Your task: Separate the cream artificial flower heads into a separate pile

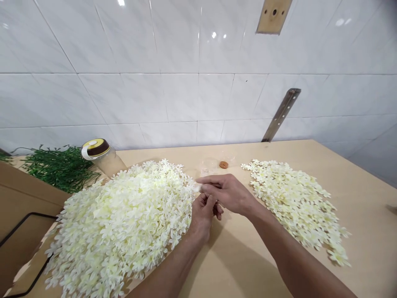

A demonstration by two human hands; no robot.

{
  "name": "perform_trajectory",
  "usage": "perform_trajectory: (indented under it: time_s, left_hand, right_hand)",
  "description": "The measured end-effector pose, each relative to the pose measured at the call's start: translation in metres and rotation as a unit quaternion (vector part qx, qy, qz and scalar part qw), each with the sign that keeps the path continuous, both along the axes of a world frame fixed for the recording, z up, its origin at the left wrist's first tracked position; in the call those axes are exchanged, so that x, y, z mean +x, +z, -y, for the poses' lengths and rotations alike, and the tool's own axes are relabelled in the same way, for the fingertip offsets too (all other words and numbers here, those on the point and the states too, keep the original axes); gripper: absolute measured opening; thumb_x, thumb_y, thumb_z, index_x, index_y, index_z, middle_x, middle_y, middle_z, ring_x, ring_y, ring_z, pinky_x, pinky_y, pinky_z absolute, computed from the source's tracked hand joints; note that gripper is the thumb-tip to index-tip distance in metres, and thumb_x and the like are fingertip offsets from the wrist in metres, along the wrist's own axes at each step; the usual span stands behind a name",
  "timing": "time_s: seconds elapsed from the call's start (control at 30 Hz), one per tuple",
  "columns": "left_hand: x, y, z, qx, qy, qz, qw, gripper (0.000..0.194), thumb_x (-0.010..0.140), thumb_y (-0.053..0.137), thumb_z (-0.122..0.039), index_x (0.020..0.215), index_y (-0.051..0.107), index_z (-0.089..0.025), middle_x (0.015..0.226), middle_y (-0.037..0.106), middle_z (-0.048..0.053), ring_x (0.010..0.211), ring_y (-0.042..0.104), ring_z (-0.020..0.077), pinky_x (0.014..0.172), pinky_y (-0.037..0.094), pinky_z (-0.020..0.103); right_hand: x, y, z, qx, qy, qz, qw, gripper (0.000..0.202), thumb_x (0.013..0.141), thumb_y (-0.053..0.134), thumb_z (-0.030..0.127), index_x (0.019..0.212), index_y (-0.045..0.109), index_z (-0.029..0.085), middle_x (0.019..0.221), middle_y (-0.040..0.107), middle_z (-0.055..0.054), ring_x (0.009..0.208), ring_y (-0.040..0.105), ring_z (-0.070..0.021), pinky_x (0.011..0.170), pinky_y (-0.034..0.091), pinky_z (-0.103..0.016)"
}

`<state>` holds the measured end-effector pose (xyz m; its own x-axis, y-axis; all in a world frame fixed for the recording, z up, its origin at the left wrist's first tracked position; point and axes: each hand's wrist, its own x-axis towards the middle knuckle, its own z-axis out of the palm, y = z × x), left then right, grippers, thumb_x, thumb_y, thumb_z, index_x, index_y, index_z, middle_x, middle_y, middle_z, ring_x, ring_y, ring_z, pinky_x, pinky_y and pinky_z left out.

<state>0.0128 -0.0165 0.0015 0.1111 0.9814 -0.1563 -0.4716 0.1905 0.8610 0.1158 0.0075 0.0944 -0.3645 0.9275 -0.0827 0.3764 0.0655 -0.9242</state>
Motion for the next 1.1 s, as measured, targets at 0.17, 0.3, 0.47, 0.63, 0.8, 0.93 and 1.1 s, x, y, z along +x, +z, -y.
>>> perform_trajectory:
  time_s: [0.17, 0.3, 0.47, 0.63, 0.8, 0.93, 1.1]
  left_hand:
    - [0.000, 0.003, 0.000, -0.013, 0.011, -0.007, 1.000, 0.037, 0.079, 0.069, -0.049, 0.074, 0.055, -0.015, 0.052, 0.056, -0.001, 0.043, 0.047, 0.0087, 0.045, 0.038, 0.021]
    - [0.002, 0.002, -0.002, -0.014, 0.029, -0.029, 0.999, 0.037, 0.079, 0.068, -0.051, 0.075, 0.055, -0.016, 0.051, 0.055, -0.002, 0.039, 0.046, 0.0080, 0.041, 0.037, 0.021]
    - [0.003, -0.002, 0.000, 0.009, 0.043, -0.071, 0.997, 0.035, 0.081, 0.066, -0.049, 0.077, 0.056, -0.016, 0.050, 0.055, -0.003, 0.037, 0.045, 0.0080, 0.038, 0.037, 0.020]
    - [0.005, -0.002, 0.004, 0.019, 0.045, -0.106, 0.993, 0.036, 0.081, 0.065, -0.051, 0.077, 0.056, -0.016, 0.047, 0.052, -0.004, 0.036, 0.043, 0.0074, 0.035, 0.035, 0.018]
    - [0.006, -0.003, 0.006, 0.036, 0.035, -0.124, 0.991, 0.036, 0.084, 0.062, -0.051, 0.080, 0.057, -0.016, 0.052, 0.053, -0.004, 0.038, 0.045, 0.0075, 0.035, 0.036, 0.018]
    - [0.005, -0.004, 0.006, 0.022, 0.027, -0.100, 0.994, 0.040, 0.084, 0.059, -0.056, 0.086, 0.060, -0.016, 0.068, 0.058, 0.000, 0.045, 0.052, 0.0086, 0.036, 0.040, 0.019]
    - [0.004, -0.002, 0.005, 0.014, -0.023, -0.090, 0.996, 0.044, 0.084, 0.057, -0.059, 0.087, 0.062, -0.015, 0.062, 0.058, 0.001, 0.046, 0.055, 0.0113, 0.039, 0.043, 0.021]
  right_hand:
    - [0.002, -0.006, -0.021, 0.149, -0.129, 0.061, 0.978, 0.032, 0.086, 0.060, 0.043, 0.106, 0.072, 0.022, 0.102, 0.073, -0.008, 0.086, 0.066, -0.0218, 0.073, 0.049, -0.031]
    - [0.032, -0.028, -0.010, 0.066, -0.118, 0.062, 0.989, 0.040, 0.086, 0.056, 0.055, 0.074, 0.069, 0.019, 0.062, 0.062, -0.002, 0.055, 0.053, -0.0143, 0.050, 0.038, -0.026]
    - [0.044, -0.051, 0.009, -0.100, -0.078, -0.035, 0.991, 0.040, 0.078, 0.064, 0.058, 0.075, 0.067, 0.018, 0.050, 0.045, 0.004, 0.044, 0.038, -0.0095, 0.039, 0.031, -0.022]
    - [0.047, -0.059, 0.013, -0.113, -0.104, -0.060, 0.986, 0.038, 0.076, 0.068, 0.054, 0.075, 0.068, 0.016, 0.051, 0.049, 0.003, 0.046, 0.041, -0.0092, 0.040, 0.035, -0.022]
    - [0.056, -0.067, 0.017, -0.109, -0.087, -0.090, 0.986, 0.041, 0.076, 0.069, 0.056, 0.067, 0.062, 0.017, 0.053, 0.049, 0.003, 0.046, 0.042, -0.0087, 0.041, 0.036, -0.021]
    - [0.057, -0.068, 0.019, -0.108, -0.080, -0.107, 0.985, 0.042, 0.076, 0.070, 0.056, 0.069, 0.060, 0.016, 0.056, 0.052, 0.003, 0.048, 0.046, -0.0090, 0.044, 0.040, -0.021]
    - [0.055, -0.062, 0.021, -0.110, -0.076, -0.100, 0.986, 0.046, 0.077, 0.067, 0.060, 0.064, 0.055, 0.017, 0.052, 0.052, 0.003, 0.044, 0.046, -0.0088, 0.042, 0.039, -0.021]
